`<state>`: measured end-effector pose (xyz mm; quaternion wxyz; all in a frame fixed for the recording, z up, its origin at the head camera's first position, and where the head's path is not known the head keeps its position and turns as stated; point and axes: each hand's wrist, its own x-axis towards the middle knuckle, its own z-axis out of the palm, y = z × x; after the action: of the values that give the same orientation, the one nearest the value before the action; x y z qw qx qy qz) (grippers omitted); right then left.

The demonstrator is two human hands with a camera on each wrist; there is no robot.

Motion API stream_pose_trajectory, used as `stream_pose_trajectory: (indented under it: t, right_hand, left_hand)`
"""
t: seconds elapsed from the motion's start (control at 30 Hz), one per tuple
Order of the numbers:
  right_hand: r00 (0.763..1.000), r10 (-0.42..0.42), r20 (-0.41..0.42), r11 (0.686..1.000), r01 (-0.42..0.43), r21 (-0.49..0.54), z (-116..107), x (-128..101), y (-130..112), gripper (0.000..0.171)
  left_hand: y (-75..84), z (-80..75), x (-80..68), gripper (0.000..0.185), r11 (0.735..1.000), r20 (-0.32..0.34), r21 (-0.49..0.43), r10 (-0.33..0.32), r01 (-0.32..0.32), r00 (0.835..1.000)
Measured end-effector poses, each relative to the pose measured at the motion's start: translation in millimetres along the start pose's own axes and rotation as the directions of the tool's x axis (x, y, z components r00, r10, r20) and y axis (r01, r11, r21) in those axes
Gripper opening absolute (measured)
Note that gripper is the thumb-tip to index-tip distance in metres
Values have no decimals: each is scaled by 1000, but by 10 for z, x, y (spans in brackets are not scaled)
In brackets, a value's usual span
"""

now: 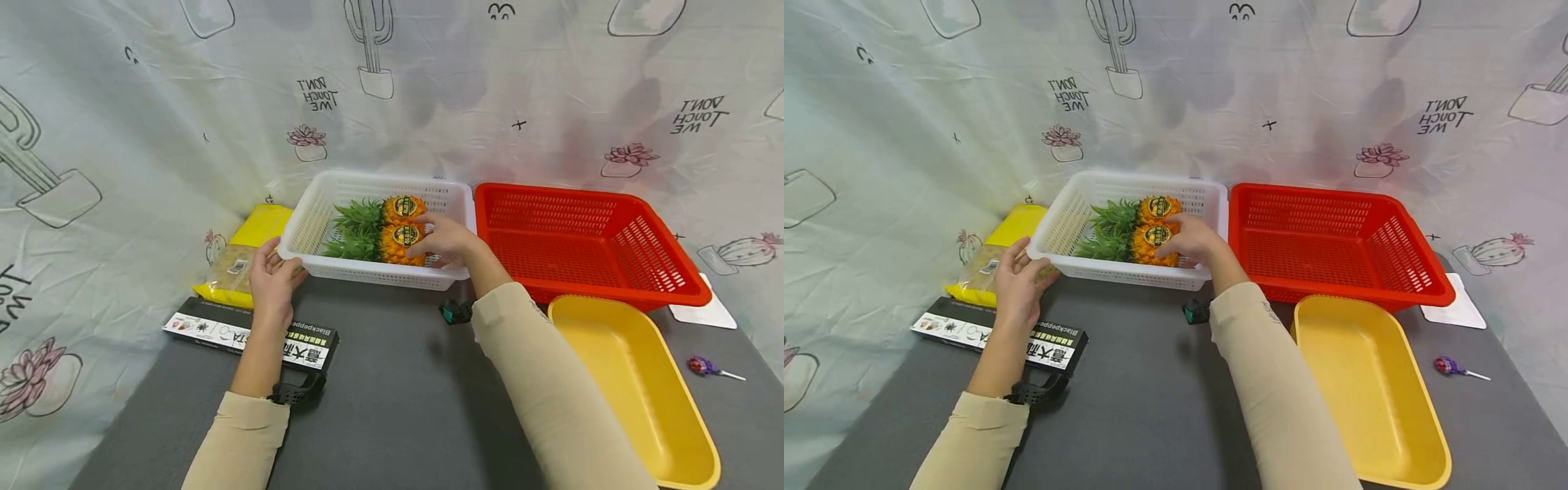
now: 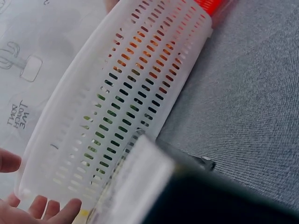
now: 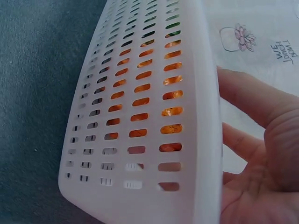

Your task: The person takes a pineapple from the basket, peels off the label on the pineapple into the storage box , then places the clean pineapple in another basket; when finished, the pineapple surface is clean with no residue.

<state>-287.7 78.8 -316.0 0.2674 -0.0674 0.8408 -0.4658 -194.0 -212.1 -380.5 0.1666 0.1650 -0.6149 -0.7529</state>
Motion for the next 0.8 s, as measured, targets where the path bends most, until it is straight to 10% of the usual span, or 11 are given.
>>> stream_pose_trajectory:
  t: [0.37, 0.8]
  right_hand:
    - [997, 63, 53, 965, -47, -257, 23, 129, -204, 87]
    - [999, 9, 50, 852, 19, -524, 18, 187, -258, 83]
  left_hand:
    - [-46, 8, 29, 61, 999, -32, -31, -12, 11, 999]
    - [-88, -11, 34, 63, 998, -23, -59, -5, 4, 1000]
